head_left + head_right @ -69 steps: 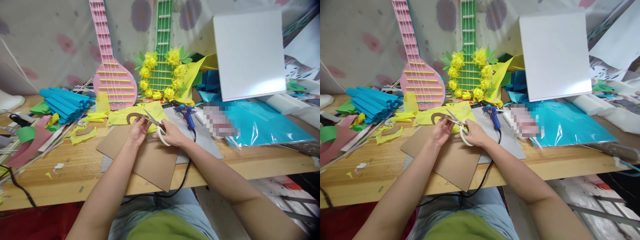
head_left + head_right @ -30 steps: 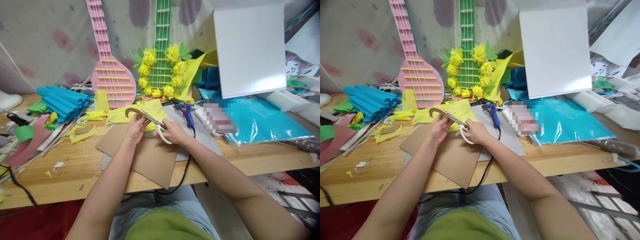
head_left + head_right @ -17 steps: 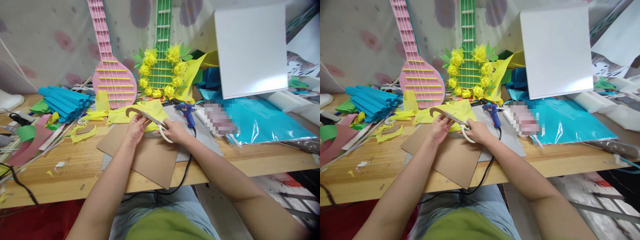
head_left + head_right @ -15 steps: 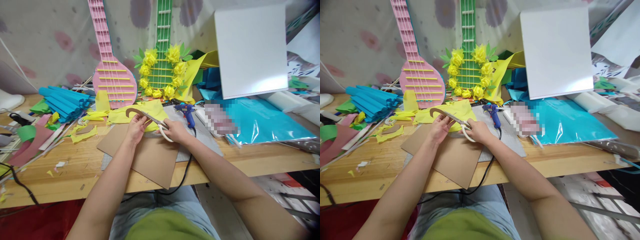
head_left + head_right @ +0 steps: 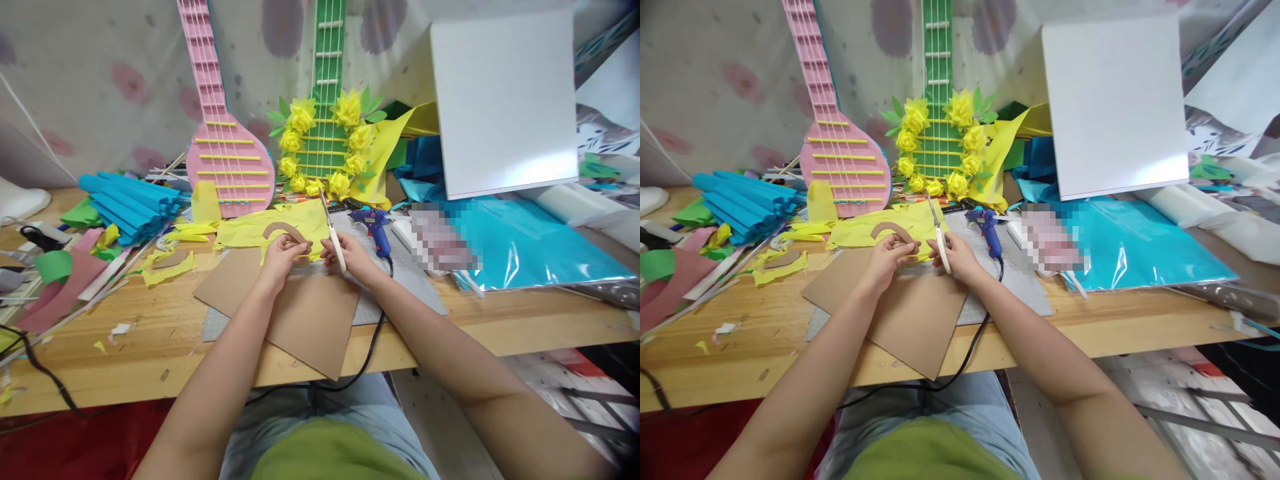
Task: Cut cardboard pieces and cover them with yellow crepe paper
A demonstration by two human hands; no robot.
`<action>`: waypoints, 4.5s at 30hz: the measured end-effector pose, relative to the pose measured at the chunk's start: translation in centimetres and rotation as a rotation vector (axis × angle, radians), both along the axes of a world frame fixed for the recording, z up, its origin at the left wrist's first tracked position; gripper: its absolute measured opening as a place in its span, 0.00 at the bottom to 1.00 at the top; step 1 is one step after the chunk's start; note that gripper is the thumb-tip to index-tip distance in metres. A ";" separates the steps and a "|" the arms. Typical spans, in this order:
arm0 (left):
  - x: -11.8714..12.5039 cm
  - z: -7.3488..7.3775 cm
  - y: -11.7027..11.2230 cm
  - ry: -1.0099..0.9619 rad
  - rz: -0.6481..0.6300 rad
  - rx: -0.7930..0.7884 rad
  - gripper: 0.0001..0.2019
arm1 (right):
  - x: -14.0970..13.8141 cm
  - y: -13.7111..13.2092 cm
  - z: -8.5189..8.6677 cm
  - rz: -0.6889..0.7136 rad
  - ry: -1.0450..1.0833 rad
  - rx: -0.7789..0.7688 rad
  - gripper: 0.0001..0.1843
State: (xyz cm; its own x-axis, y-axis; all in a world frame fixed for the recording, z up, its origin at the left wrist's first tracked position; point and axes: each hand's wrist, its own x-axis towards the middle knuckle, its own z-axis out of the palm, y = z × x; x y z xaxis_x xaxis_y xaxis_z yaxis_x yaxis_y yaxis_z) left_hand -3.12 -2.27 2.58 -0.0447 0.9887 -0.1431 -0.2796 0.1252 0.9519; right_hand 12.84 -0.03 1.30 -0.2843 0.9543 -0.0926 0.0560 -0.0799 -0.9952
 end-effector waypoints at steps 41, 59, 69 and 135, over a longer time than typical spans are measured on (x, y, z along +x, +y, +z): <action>0.4 0.2 -0.3 -0.096 -0.069 0.062 0.19 | -0.2 -0.5 1.1 0.067 0.296 -0.239 0.23; -0.7 -0.1 0.3 0.068 0.011 0.188 0.14 | 2.4 0.2 1.8 0.222 -0.400 0.259 0.24; -3.4 0.0 0.9 0.097 -0.004 0.189 0.14 | 2.9 -0.1 1.8 0.332 -0.899 0.549 0.24; -3.0 -0.2 1.0 -0.038 -0.060 0.153 0.17 | 3.5 -0.2 2.6 0.223 -0.902 0.626 0.23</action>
State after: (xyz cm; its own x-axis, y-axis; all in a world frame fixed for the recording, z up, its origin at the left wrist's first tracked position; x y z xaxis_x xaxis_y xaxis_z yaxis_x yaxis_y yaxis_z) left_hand -6.10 -1.30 2.37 0.0181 0.9998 0.0091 -0.3125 -0.0030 0.9499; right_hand 16.38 -0.21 3.88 -0.5258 0.8410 0.1273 0.7279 0.5223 -0.4443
